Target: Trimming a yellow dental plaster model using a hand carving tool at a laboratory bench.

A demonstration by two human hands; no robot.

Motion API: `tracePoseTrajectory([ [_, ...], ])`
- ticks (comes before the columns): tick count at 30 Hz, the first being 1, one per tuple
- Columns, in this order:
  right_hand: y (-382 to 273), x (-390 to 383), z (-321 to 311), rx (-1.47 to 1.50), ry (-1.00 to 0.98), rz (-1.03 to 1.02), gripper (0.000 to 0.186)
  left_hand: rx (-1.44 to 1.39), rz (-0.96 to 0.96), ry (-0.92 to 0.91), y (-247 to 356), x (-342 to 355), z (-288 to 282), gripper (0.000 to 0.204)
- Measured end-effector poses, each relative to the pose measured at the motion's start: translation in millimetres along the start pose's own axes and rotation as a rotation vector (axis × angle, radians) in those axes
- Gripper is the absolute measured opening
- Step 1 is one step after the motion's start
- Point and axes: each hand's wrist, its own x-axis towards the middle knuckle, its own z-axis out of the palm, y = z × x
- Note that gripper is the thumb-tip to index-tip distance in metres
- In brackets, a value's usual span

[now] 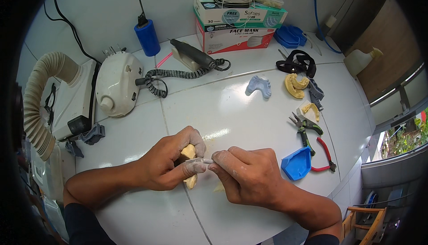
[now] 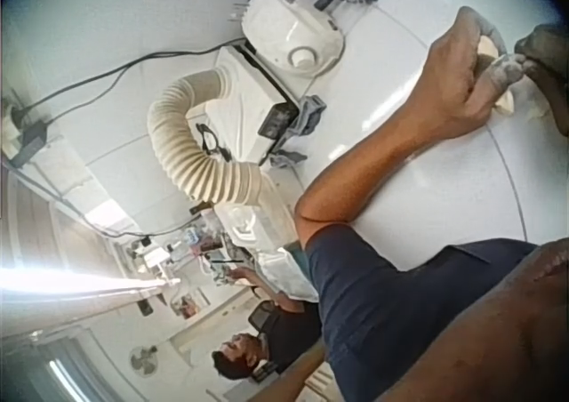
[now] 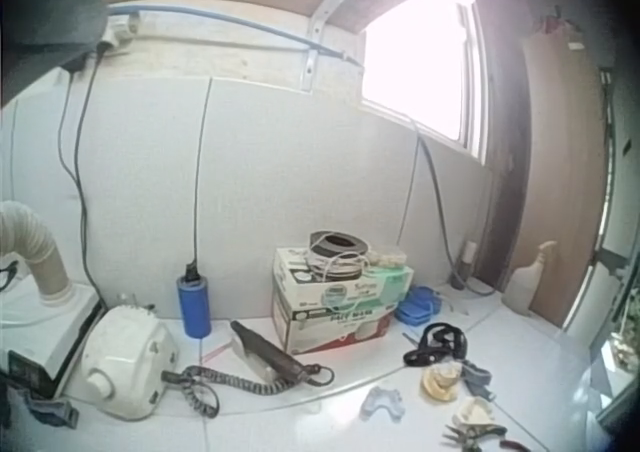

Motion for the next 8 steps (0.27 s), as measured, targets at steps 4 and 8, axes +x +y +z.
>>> tracePoseTrajectory([
  [4, 0.5, -0.8, -0.1, 0.003, -0.005, 0.001, 0.012, 0.006, 0.012, -0.006, 1.0, 0.2, 0.1, 0.025],
  [8, 0.2, -1.5, 0.9, -0.008, -0.007, 0.004, 0.012, -0.064, -0.093, -0.001, 1.5, -0.6, 0.8, 0.026],
])
